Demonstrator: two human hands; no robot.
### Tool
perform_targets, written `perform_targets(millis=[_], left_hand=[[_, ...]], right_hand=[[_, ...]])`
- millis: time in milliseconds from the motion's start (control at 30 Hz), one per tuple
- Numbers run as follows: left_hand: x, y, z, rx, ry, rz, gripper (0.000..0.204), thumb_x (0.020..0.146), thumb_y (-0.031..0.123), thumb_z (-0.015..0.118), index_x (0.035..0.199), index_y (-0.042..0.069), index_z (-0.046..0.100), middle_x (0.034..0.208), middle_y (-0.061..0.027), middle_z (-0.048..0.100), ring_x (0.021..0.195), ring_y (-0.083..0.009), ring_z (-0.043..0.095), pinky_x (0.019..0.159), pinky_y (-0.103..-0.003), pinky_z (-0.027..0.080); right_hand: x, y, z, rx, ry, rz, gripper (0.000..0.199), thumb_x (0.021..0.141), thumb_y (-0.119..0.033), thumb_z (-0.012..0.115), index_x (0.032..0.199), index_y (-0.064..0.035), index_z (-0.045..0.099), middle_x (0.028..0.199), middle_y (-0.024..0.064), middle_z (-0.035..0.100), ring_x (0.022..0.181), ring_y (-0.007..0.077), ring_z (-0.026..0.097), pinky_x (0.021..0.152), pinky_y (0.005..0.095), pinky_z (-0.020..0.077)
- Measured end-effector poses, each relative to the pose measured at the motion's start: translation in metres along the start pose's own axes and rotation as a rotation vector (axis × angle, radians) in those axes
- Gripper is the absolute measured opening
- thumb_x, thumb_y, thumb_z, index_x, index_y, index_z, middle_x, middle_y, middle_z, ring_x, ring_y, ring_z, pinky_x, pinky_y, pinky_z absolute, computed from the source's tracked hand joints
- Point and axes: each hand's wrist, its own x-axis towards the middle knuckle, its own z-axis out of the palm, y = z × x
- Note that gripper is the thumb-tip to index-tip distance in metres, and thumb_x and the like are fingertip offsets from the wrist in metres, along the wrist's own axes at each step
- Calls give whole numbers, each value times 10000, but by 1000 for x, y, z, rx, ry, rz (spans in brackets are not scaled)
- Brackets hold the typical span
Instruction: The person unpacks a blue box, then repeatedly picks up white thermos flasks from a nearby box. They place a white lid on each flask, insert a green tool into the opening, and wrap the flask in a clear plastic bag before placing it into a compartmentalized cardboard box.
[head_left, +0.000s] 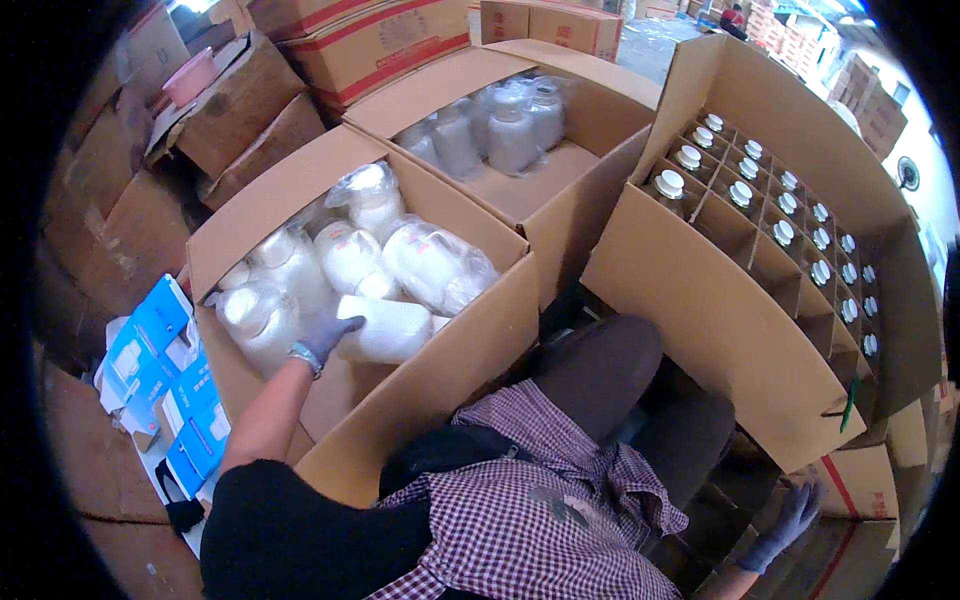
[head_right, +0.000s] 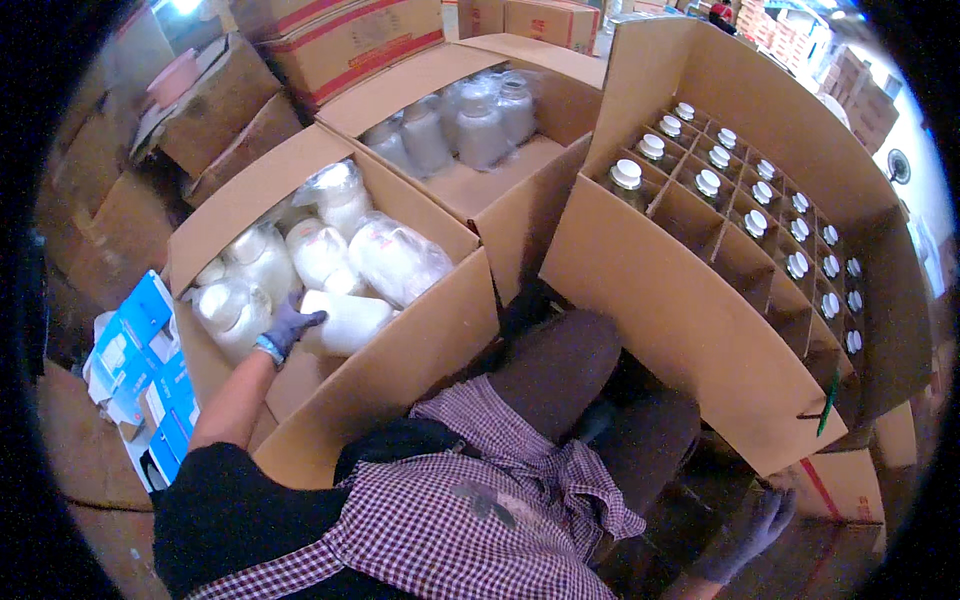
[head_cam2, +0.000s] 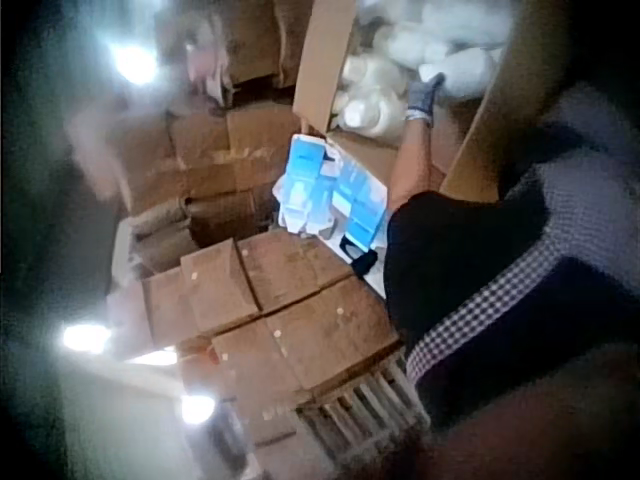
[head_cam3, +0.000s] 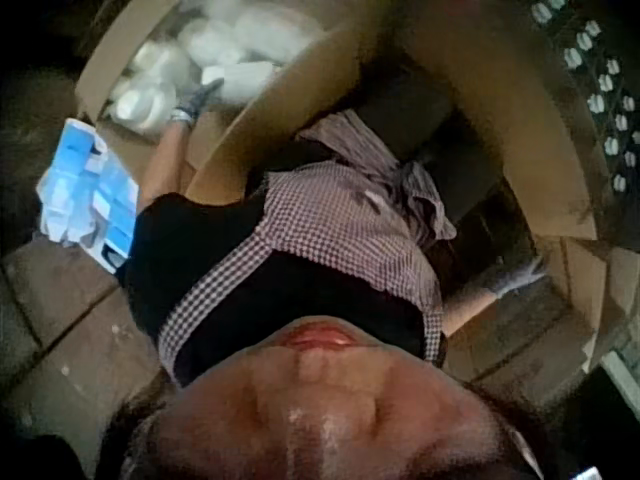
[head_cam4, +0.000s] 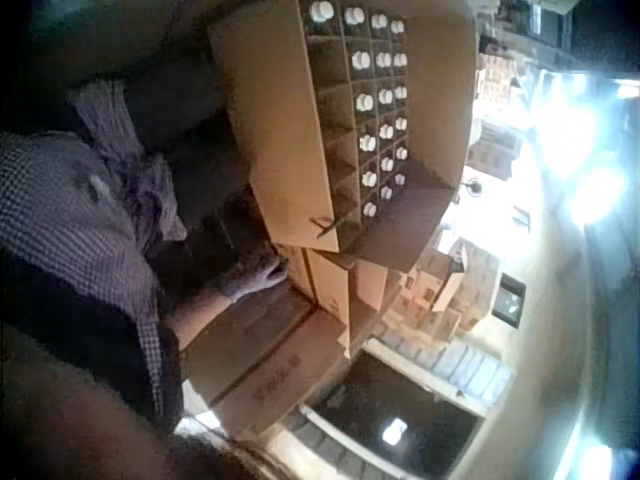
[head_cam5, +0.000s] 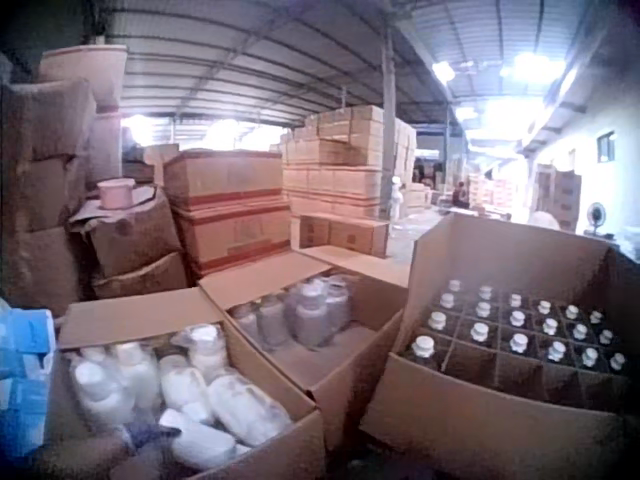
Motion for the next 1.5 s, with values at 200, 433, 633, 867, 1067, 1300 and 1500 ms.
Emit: perform_targets(millis=[200,433,633,867,1067,1300,1500], left_hand=[[-52,171,-64,-250,145,430,778,729,205,842,1402,-14,517,1271,-129,624,1190,-256,591,1046,-391,458],[-100,294,-27,-408,254,808,909,749,369,857,1469,-3,446,1457,-141,519,1325,-266,512,1106,-415,407],[-80,300,51,-392,349,1089,874,866,593,691,1454,-2,439,1425,-165,521,1239,-294,561,1047,-426,456],[9,286,128,-799,-354,511,487,1107,380,323,1288,7,578,1231,-143,648,1086,-209,638,965,-376,516],[-25,347,164,-365,-201,714,610,1093,485,249,1283,4,573,1257,-153,634,1121,-224,625,976,-377,505],[-54,359,155,-615,136,804,778,1011,663,345,1340,-28,485,1282,-153,594,1162,-243,591,1025,-393,460],[-66,352,162,-444,94,957,698,1010,569,449,1370,-30,450,1290,-178,575,1168,-292,587,1021,-430,457]], right_hand=[[-22,-103,114,144,-299,-52,404,1002,-96,523,1392,10,508,1353,93,558,1160,164,587,981,307,508],[-126,-227,269,694,-1134,618,637,1020,-362,542,1550,-125,281,1434,162,472,1164,269,601,885,419,564],[-82,-221,249,565,-824,-331,721,871,-331,703,1478,-101,388,1424,158,466,1242,287,536,999,432,484],[57,-226,254,70,-246,-916,840,616,-128,811,1350,-84,405,1264,184,520,1198,337,552,1003,441,475],[225,-163,310,-600,-234,-660,698,773,-435,769,1350,-129,524,1324,185,535,1143,402,600,969,506,503],[73,-167,295,20,-996,-631,484,881,-335,732,1254,-45,623,1244,190,632,1184,349,606,988,424,505],[-5,-190,236,308,-1114,-223,679,796,-261,791,1398,-106,519,1383,207,519,1289,406,511,1097,473,425]])
